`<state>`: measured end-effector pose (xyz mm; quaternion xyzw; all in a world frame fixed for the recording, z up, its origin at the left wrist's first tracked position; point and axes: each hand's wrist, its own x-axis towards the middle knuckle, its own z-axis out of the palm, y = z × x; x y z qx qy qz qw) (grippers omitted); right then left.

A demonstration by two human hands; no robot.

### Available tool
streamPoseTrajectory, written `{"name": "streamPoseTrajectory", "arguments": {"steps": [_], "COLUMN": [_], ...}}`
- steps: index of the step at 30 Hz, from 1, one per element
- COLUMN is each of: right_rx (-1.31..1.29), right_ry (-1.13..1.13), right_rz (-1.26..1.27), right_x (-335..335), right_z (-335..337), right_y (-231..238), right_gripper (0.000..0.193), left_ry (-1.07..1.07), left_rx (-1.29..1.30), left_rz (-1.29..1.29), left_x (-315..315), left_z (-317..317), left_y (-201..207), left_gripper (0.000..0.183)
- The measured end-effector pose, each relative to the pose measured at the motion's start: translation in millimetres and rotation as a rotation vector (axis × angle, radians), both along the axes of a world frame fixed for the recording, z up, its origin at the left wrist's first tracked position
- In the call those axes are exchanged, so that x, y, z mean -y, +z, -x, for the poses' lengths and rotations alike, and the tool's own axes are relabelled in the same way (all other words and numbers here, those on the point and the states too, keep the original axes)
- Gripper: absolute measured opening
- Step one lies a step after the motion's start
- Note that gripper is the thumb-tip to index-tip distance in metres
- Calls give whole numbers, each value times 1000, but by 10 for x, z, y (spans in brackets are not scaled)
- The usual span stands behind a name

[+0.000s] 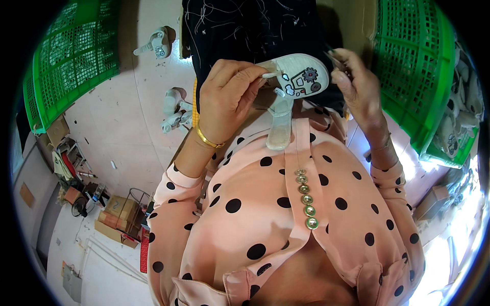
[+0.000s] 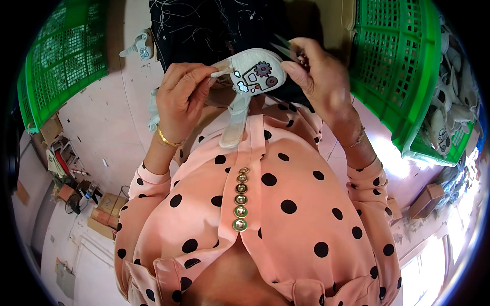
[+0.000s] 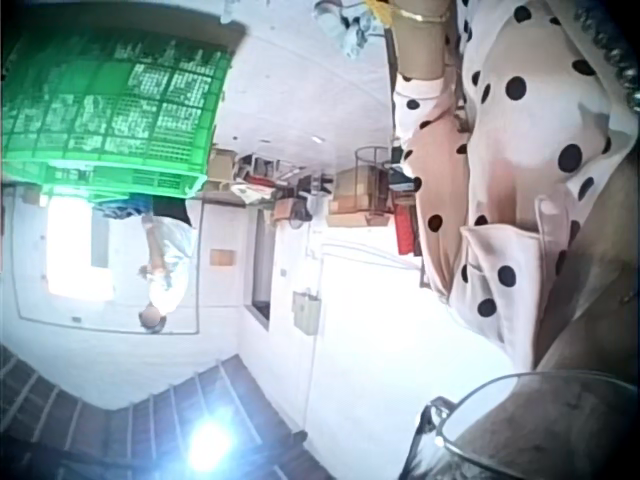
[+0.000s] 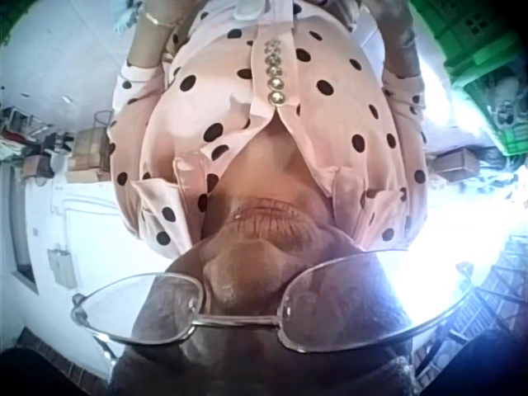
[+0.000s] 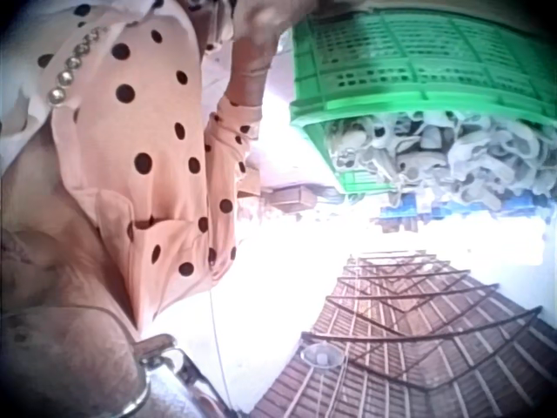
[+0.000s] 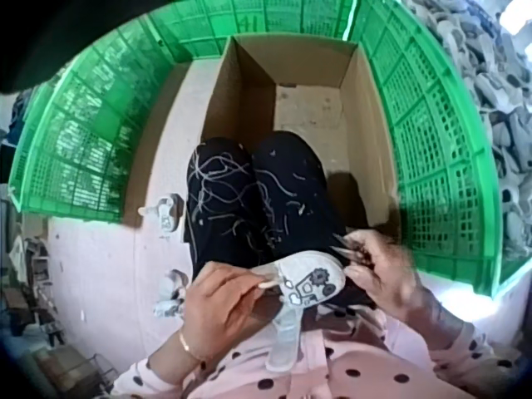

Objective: The person uses a pair of scissors to trim loose threads and excess fabric from the edges of light-colored slippers. They handle the slippers one at a time, rotating them to access different areas, and place the finished items into a green crate.

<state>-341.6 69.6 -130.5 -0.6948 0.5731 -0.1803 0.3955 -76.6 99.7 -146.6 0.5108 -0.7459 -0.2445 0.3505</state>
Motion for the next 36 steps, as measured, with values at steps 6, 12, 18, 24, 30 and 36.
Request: {"name": "streamPoseTrajectory", "arguments": {"steps": [6, 12, 18, 24, 30, 36], "right_rx": [-100, -352, -402, -468, -424, -349], "right_ry": [144, 211, 250, 369, 416, 390], "right_rz": [195, 140, 146, 188, 175, 196], "right_x": [-112, -208, -210, -149, -108, -121], "right_z": [-291, -402, -433, -446, -418, -379], "right_y": [270, 199, 187, 300, 345, 278], "right_gripper": [30, 44, 46, 44, 42, 42], "left_ry": [57, 74, 24, 1, -4, 10], "left_rx": [-3, 36, 76, 93, 114, 103], "left_rz": [3, 211, 315, 353, 352, 349], "left_x": [-72, -171, -176, -218, -232, -235], "left_z": [83, 137, 171, 158, 148, 151], "left_y": [30, -119, -130, -167, -180, -194], "left_gripper": [20, 27, 26, 24, 26, 28]}}
